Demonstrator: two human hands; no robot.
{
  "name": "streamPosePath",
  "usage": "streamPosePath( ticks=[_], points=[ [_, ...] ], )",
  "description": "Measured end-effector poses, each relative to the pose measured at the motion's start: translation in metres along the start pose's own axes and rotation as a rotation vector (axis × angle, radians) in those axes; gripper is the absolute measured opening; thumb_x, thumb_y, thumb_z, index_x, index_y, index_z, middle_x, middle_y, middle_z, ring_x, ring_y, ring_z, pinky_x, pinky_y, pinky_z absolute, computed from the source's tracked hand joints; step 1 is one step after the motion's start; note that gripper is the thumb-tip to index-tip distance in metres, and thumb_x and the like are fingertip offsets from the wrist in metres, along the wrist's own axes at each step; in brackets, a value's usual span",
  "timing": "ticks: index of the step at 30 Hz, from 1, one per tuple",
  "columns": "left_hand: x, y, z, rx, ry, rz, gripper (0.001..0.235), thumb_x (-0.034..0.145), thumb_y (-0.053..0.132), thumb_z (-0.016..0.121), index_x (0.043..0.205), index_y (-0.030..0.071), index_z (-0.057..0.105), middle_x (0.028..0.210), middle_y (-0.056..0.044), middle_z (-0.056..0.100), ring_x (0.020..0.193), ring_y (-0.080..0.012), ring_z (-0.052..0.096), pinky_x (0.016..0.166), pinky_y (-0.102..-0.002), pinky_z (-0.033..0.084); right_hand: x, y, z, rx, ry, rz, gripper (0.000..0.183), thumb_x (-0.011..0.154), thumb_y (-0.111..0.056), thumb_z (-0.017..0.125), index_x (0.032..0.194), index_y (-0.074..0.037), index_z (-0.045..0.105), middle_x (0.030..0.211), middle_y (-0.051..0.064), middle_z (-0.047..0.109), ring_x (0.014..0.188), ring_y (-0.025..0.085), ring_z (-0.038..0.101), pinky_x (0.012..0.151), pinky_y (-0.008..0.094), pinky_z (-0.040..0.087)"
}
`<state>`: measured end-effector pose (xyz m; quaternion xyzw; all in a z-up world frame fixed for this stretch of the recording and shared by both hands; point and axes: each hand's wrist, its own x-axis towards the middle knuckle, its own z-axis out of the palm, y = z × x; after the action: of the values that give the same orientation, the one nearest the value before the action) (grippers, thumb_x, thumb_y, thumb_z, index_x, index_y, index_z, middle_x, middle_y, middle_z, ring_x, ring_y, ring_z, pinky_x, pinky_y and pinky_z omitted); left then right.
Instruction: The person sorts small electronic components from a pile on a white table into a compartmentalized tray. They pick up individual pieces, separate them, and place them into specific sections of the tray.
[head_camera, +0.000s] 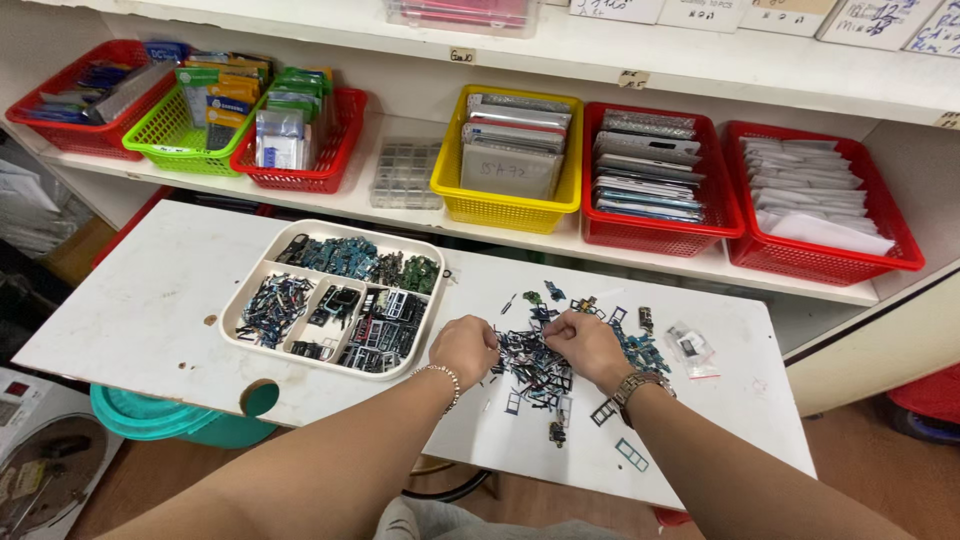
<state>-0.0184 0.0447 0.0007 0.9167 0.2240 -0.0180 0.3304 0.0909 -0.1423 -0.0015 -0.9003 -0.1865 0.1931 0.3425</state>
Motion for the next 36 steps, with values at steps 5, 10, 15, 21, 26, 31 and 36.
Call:
streamPosePath(
  ticks=[5, 10, 15, 21, 26, 31, 36],
  points=[
    [-0.004, 0.001, 0.009, 0.111, 0.012, -0.152, 0.02, 0.077, 0.017, 0.081, 0.096, 0.013, 0.079, 0.106, -0.008, 0.076, 0.11, -0.0256, 0.068, 0.097, -0.036, 0.054, -0.018, 0.0, -0.007, -0.139, -0.047, -0.093, 0.023, 0.086, -0.029, 0.077, 0.1, -0.01, 0.078, 0.087, 0.005, 0.077, 0.078, 0.015, 0.072, 0.076, 0.029, 0.057],
    [-0.014, -0.004, 0.016, 0.076, 0.074, -0.218, 0.019, 0.078, 0.016, 0.077, 0.097, 0.015, 0.077, 0.11, -0.007, 0.074, 0.114, -0.0249, 0.066, 0.1, -0.037, 0.052, -0.044, -0.017, 0.0, -0.144, -0.243, -0.261, 0.024, 0.078, -0.028, 0.077, 0.097, -0.013, 0.077, 0.089, 0.003, 0.074, 0.085, 0.018, 0.071, 0.08, 0.031, 0.058],
    [-0.02, -0.011, 0.016, 0.064, 0.105, -0.215, 0.026, 0.075, 0.018, 0.08, 0.1, 0.014, 0.075, 0.111, -0.007, 0.073, 0.116, -0.0244, 0.063, 0.101, -0.037, 0.05, -0.063, -0.036, 0.005, -0.327, -0.277, -0.467, 0.034, 0.074, -0.03, 0.082, 0.098, -0.01, 0.069, 0.093, 0.007, 0.066, 0.1, 0.025, 0.059, 0.094, 0.038, 0.047],
    [-0.036, -0.012, 0.019, -0.033, 0.095, -0.143, 0.019, 0.076, 0.02, 0.08, 0.093, 0.012, 0.077, 0.102, -0.007, 0.075, 0.105, -0.0246, 0.069, 0.096, -0.037, 0.053, -0.059, -0.044, 0.013, -0.403, -0.275, -0.496, 0.029, 0.072, -0.025, 0.081, 0.094, -0.01, 0.069, 0.094, 0.006, 0.067, 0.101, 0.025, 0.06, 0.097, 0.04, 0.045],
    [-0.048, -0.01, 0.02, -0.045, 0.046, -0.133, 0.013, 0.076, 0.018, 0.079, 0.087, 0.012, 0.079, 0.093, -0.007, 0.077, 0.096, -0.0239, 0.073, 0.092, -0.035, 0.055, -0.056, -0.048, 0.016, -0.456, -0.215, -0.551, 0.025, 0.077, -0.026, 0.078, 0.095, -0.012, 0.069, 0.097, 0.007, 0.065, 0.106, 0.026, 0.058, 0.097, 0.042, 0.044],
    [-0.049, -0.012, 0.012, -0.068, 0.015, -0.146, 0.014, 0.076, 0.018, 0.079, 0.088, 0.011, 0.078, 0.092, -0.01, 0.078, 0.095, -0.0243, 0.074, 0.091, -0.036, 0.056, -0.061, -0.06, 0.015, -0.52, -0.19, -0.55, 0.026, 0.079, -0.028, 0.079, 0.098, -0.013, 0.068, 0.104, 0.007, 0.061, 0.113, 0.026, 0.053, 0.099, 0.042, 0.04],
    [-0.045, -0.019, 0.005, -0.069, 0.048, -0.131, 0.012, 0.079, 0.019, 0.077, 0.087, 0.01, 0.079, 0.093, -0.009, 0.078, 0.095, -0.0245, 0.073, 0.09, -0.036, 0.056, -0.052, -0.066, 0.013, -0.524, -0.335, -0.555, 0.025, 0.075, -0.025, 0.079, 0.097, -0.017, 0.07, 0.104, 0.006, 0.062, 0.113, 0.024, 0.053, 0.1, 0.041, 0.04]
  ],
)
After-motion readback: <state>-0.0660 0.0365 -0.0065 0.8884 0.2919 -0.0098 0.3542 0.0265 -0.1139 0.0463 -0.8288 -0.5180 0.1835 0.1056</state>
